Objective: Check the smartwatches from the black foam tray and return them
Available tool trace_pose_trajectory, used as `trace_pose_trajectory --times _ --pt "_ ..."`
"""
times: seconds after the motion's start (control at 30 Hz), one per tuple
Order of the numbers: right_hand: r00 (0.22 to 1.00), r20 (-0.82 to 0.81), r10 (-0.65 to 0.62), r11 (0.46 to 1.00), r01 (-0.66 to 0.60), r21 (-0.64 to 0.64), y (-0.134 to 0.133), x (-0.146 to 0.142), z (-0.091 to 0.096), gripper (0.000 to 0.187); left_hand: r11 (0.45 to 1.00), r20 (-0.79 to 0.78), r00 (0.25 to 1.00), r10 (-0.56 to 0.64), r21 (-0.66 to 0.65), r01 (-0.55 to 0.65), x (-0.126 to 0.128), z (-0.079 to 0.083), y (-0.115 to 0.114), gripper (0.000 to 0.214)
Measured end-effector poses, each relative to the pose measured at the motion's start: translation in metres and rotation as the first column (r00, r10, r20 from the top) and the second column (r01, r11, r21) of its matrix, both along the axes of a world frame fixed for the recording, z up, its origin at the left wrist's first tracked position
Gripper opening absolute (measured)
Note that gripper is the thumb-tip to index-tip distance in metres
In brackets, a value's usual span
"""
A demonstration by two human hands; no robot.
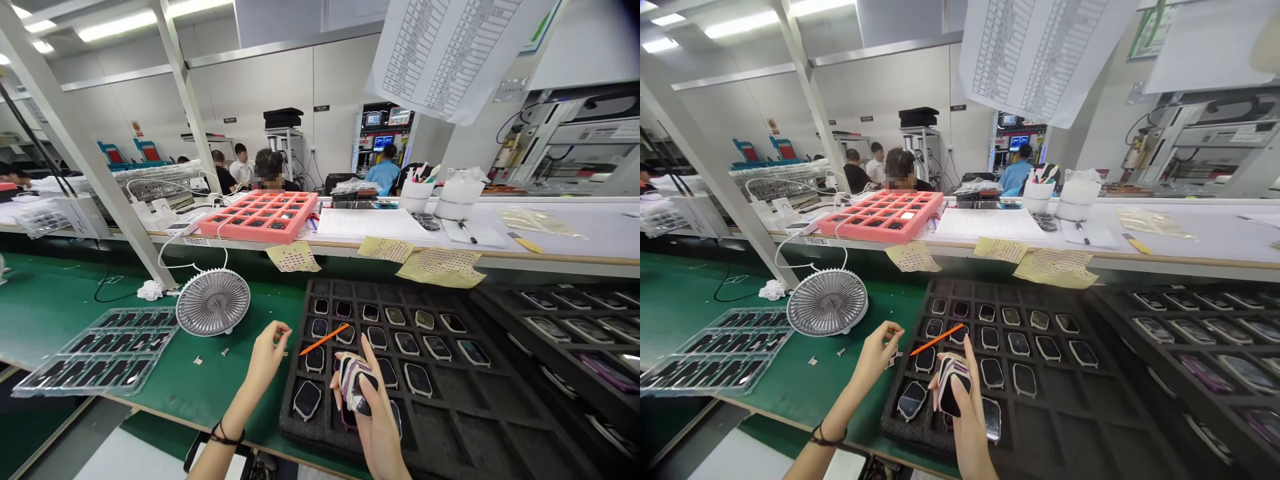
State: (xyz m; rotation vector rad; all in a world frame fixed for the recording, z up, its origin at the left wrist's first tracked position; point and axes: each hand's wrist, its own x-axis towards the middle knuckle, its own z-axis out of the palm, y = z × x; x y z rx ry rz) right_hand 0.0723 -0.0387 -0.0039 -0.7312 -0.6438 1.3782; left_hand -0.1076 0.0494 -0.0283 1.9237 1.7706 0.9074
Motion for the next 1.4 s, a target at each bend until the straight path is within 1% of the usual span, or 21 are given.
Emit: trace_pose_trajectory --times 0.03,0.07,0.13,0.17,0.23,0.33,0.4,0.47,0.57,0.67,0.8,0.93,1.0,1.07,1.1,1.13,1.17,1.23,1.27,1.33,1.4 --pt "1.000 0.001 -0.014 1.000 0.014 0.010 0.000 -0.001 0.000 0.063 0.998 0.153 0.986 -0.060 0.033 0.056 0.007 0.011 -0.009 0.021" --pt "1.000 0.003 -0.026 0.999 0.026 0.019 0.001 -0.003 -0.001 0.064 0.992 0.272 0.954 -0.126 0.063 0.113 0.016 0.022 -0.019 0.021" --pt "0.999 0.011 -0.044 0.999 0.044 0.024 0.001 -0.004 -0.003 0.064 0.960 0.447 0.851 -0.276 0.077 0.270 0.032 0.040 -0.036 0.021" --pt "0.999 0.021 -0.049 0.999 0.049 0.018 0.001 -0.004 -0.004 0.064 0.952 0.530 0.797 -0.290 0.071 0.299 0.040 0.046 -0.043 0.020" --pt "0.998 0.044 -0.055 0.998 0.054 0.009 0.001 -0.002 -0.008 0.063 0.949 0.666 0.703 -0.249 0.025 0.313 0.052 0.053 -0.052 0.020" --pt "0.995 0.058 -0.076 0.997 0.074 0.034 0.001 0.000 -0.015 0.064 0.954 0.772 0.615 -0.159 -0.039 0.296 0.065 0.052 -0.057 0.023" --pt "0.994 0.054 -0.095 0.993 0.091 0.069 0.001 0.001 -0.018 0.066 0.962 0.797 0.586 -0.148 -0.022 0.273 0.070 0.050 -0.058 0.023" --pt "0.992 0.059 -0.109 0.990 0.103 0.093 0.001 0.001 -0.020 0.066 0.967 0.794 0.582 -0.173 0.027 0.252 0.073 0.050 -0.060 0.020" --pt "0.989 0.082 -0.127 0.987 0.117 0.113 -0.001 0.000 -0.021 0.066 0.966 0.761 0.609 -0.223 0.089 0.242 0.075 0.053 -0.064 0.014" --pt "0.983 0.092 -0.157 0.981 0.145 0.126 -0.002 -0.001 -0.021 0.065 0.971 0.748 0.626 -0.219 0.103 0.216 0.075 0.056 -0.067 0.013" --pt "0.974 0.143 -0.177 0.978 0.159 0.132 -0.002 -0.001 -0.023 0.067 0.972 0.712 0.663 -0.230 0.132 0.195 0.076 0.054 -0.068 0.013" --pt "0.964 0.177 -0.199 0.976 0.179 0.124 -0.002 0.000 -0.026 0.066 0.963 0.656 0.706 -0.269 0.161 0.217 0.079 0.052 -0.070 0.015" --pt "0.964 0.173 -0.203 0.977 0.186 0.108 -0.002 0.001 -0.027 0.066 0.954 0.591 0.749 -0.299 0.189 0.232 0.079 0.052 -0.072 0.019" --pt "0.961 0.167 -0.220 0.974 0.207 0.093 -0.001 0.002 -0.026 0.066 0.934 0.521 0.775 -0.358 0.186 0.306 0.078 0.050 -0.075 0.028" --pt "0.958 0.160 -0.237 0.971 0.226 0.084 -0.001 0.003 -0.025 0.066 0.915 0.516 0.760 -0.396 0.151 0.374 0.077 0.048 -0.076 0.033" --pt "0.955 0.147 -0.256 0.966 0.248 0.075 0.000 0.003 -0.025 0.066 0.886 0.540 0.724 -0.430 0.098 0.453 0.076 0.045 -0.077 0.040" --pt "0.953 0.129 -0.274 0.961 0.268 0.063 0.000 0.004 -0.024 0.066 0.846 0.586 0.673 -0.451 0.041 0.531 0.075 0.041 -0.078 0.047" --pt "0.951 0.087 -0.296 0.955 0.294 0.039 0.001 0.004 -0.023 0.066 0.761 0.684 0.570 -0.455 -0.033 0.647 0.074 0.031 -0.078 0.058" --pt "0.952 0.070 -0.299 0.954 0.298 0.032 0.000 0.004 -0.023 0.066 0.733 0.715 0.535 -0.450 -0.046 0.678 0.074 0.026 -0.078 0.062" --pt "0.953 0.055 -0.298 0.955 0.296 0.028 0.000 0.003 -0.023 0.066 0.710 0.743 0.501 -0.444 -0.049 0.703 0.073 0.017 -0.079 0.065" --pt "0.953 0.064 -0.298 0.955 0.296 0.028 -0.001 0.002 -0.023 0.064 0.713 0.740 0.508 -0.441 -0.054 0.699 0.074 0.011 -0.080 0.067"
